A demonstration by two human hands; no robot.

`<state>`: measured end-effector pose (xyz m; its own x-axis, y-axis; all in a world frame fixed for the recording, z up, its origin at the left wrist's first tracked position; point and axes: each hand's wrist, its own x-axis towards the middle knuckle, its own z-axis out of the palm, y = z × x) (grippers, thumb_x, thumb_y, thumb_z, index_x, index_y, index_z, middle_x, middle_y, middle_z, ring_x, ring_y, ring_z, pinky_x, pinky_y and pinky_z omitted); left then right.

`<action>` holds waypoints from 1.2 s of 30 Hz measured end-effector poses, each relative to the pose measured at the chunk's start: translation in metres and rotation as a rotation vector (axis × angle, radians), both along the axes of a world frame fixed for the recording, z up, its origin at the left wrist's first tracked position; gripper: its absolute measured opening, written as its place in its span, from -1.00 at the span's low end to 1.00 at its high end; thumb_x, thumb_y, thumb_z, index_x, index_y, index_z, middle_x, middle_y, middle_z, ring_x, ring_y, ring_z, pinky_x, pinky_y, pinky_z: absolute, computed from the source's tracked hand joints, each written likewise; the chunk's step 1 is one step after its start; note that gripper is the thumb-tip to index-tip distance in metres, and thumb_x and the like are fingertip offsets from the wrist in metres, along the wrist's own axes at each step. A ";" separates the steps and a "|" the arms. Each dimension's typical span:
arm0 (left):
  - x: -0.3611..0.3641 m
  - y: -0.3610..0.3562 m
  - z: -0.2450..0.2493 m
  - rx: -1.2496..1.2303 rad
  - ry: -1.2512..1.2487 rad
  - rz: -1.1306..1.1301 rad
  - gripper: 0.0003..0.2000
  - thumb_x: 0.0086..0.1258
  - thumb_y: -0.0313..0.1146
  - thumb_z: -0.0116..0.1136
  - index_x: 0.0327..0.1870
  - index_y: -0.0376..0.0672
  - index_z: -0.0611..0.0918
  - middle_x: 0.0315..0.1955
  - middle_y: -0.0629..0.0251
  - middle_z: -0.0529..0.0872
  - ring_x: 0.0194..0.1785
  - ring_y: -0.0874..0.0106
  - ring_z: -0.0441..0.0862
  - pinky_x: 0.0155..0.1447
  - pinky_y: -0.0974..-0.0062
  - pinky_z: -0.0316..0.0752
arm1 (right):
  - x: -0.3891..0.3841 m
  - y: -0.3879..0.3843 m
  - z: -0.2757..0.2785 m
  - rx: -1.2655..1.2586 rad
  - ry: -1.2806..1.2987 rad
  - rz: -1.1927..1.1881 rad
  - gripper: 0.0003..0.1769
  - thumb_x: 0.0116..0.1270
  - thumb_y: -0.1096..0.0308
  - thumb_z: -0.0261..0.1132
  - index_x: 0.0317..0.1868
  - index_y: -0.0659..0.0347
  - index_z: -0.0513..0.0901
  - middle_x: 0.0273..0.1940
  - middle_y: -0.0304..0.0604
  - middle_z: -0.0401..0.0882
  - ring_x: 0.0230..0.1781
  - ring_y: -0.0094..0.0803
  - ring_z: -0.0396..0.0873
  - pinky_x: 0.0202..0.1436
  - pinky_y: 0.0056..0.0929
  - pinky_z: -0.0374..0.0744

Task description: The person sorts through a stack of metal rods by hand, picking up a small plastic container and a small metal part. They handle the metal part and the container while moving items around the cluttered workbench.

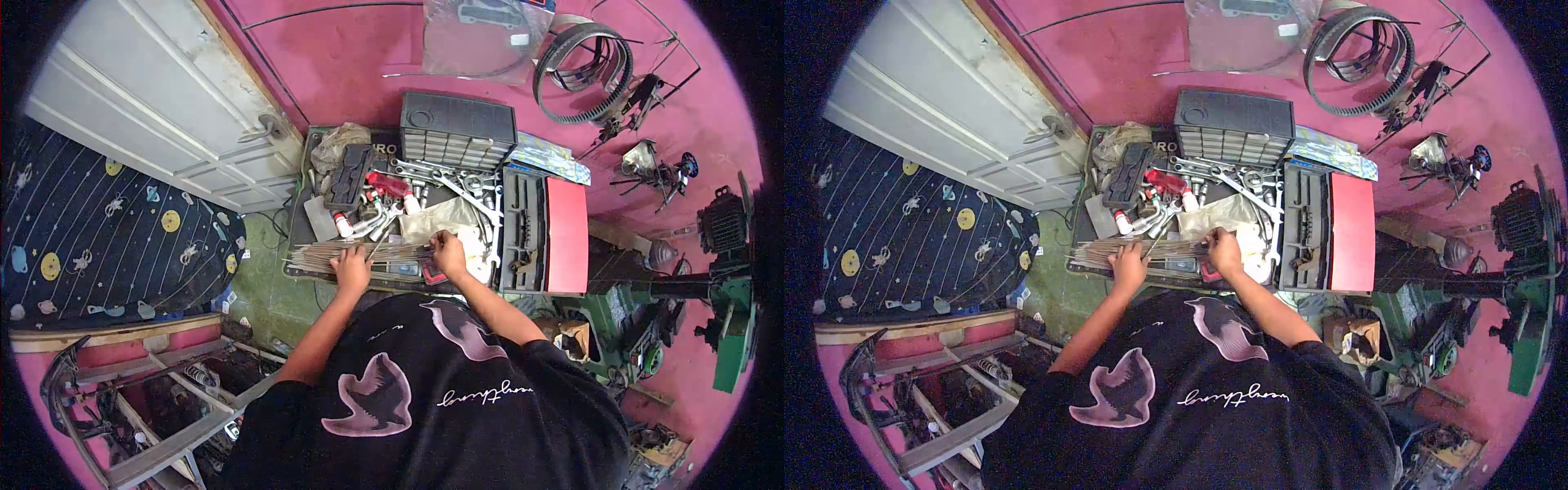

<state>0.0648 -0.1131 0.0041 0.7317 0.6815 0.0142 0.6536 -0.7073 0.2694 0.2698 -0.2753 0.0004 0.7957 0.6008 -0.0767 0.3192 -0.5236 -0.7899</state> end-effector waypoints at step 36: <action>-0.025 0.068 -0.007 0.060 -0.101 -0.537 -0.65 0.28 -0.40 0.08 0.08 0.03 0.71 0.05 0.45 0.66 0.10 0.35 0.48 0.11 0.16 0.24 | -0.048 0.032 -0.006 -0.317 -0.445 0.285 -0.80 0.22 0.09 0.38 -0.15 -0.19 0.81 -0.04 -0.48 0.72 0.05 -0.23 0.49 0.13 0.07 0.28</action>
